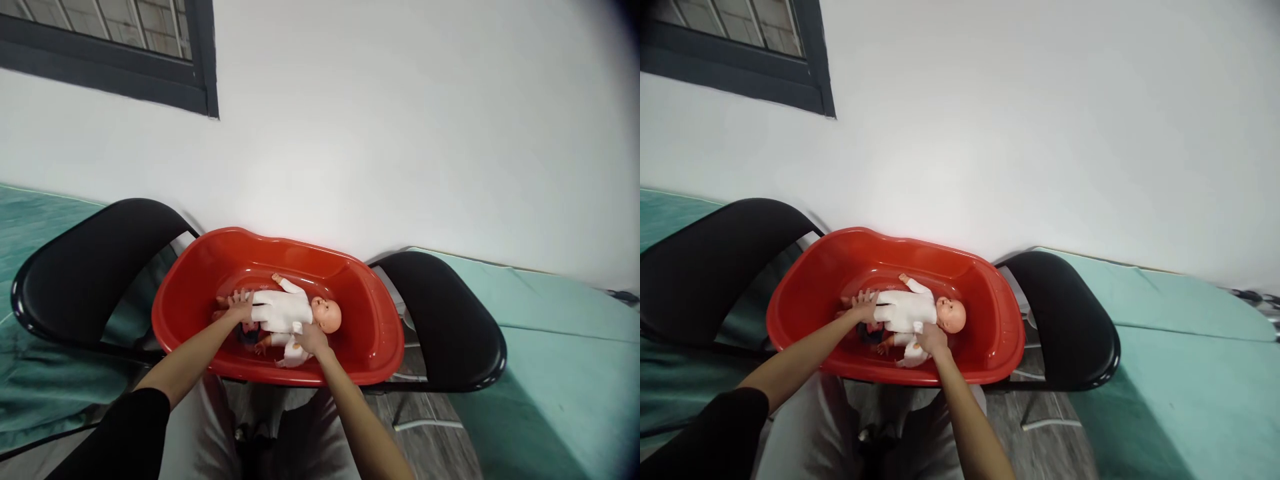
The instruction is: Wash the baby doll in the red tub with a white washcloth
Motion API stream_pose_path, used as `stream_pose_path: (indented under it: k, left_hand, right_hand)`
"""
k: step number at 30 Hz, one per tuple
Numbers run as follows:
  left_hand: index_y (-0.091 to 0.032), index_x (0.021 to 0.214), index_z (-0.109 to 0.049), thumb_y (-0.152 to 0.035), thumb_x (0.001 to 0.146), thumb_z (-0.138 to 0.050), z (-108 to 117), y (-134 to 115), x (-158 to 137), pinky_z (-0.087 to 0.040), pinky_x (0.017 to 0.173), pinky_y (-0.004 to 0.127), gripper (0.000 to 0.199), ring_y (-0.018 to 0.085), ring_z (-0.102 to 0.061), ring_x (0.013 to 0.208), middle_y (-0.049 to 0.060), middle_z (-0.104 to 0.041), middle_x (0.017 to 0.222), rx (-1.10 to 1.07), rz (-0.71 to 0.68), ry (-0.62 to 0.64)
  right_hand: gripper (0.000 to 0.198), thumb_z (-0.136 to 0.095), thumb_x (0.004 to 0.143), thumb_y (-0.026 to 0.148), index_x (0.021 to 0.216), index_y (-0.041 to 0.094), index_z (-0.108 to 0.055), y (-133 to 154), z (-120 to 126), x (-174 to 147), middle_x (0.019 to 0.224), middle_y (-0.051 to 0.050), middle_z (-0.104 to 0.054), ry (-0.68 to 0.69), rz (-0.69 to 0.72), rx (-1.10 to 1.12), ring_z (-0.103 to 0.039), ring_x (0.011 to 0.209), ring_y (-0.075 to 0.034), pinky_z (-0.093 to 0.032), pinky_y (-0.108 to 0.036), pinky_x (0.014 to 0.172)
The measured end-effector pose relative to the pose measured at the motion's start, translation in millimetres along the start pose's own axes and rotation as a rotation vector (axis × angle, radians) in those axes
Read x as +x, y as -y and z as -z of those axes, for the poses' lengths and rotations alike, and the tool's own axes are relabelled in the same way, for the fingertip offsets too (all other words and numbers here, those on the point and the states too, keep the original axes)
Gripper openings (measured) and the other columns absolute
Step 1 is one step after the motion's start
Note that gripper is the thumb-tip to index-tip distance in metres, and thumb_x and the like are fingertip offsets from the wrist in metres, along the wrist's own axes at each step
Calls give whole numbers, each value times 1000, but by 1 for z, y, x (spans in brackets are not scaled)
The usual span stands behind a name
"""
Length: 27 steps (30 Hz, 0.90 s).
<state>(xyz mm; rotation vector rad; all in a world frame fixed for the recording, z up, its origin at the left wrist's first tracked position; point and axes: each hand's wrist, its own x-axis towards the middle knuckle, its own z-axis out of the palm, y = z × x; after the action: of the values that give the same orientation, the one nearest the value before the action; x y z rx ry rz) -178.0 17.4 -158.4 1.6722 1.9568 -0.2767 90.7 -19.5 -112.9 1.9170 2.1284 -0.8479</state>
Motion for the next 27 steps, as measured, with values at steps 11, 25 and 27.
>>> stream_pose_path:
  k: [11, 25, 27]
  left_hand:
    - [-18, 89, -69, -45, 102, -39, -6, -15, -164, -46, 80, 28, 43, 20, -67, 91, 8, -74, 94, -312, -141, -545]
    - [-19, 111, -76, -44, 103, -27, -22, -27, -187, -51, 89, 38, 56, 29, -70, 99, 14, -75, 109, -47, -7, -417]
    - [-19, 109, -77, -42, 103, -29, -25, -27, -192, -51, 90, 39, 53, 29, -70, 100, 14, -75, 110, -47, -7, -419]
  right_hand:
    - [32, -47, 100, 38, 115, 17, -66, -33, -20, -111, 100, -10, -71, -618, -74, 128, -64, 92, -21, -37, -25, 73]
    - [33, -52, 98, 38, 120, 18, -66, -16, -21, -111, 99, -11, -68, -607, -152, 8, -63, 89, -21, -37, -27, 75]
    - [31, -51, 98, 38, 117, 18, -66, -16, -24, -114, 99, -10, -69, -606, -138, 6, -63, 89, -21, -37, -27, 75]
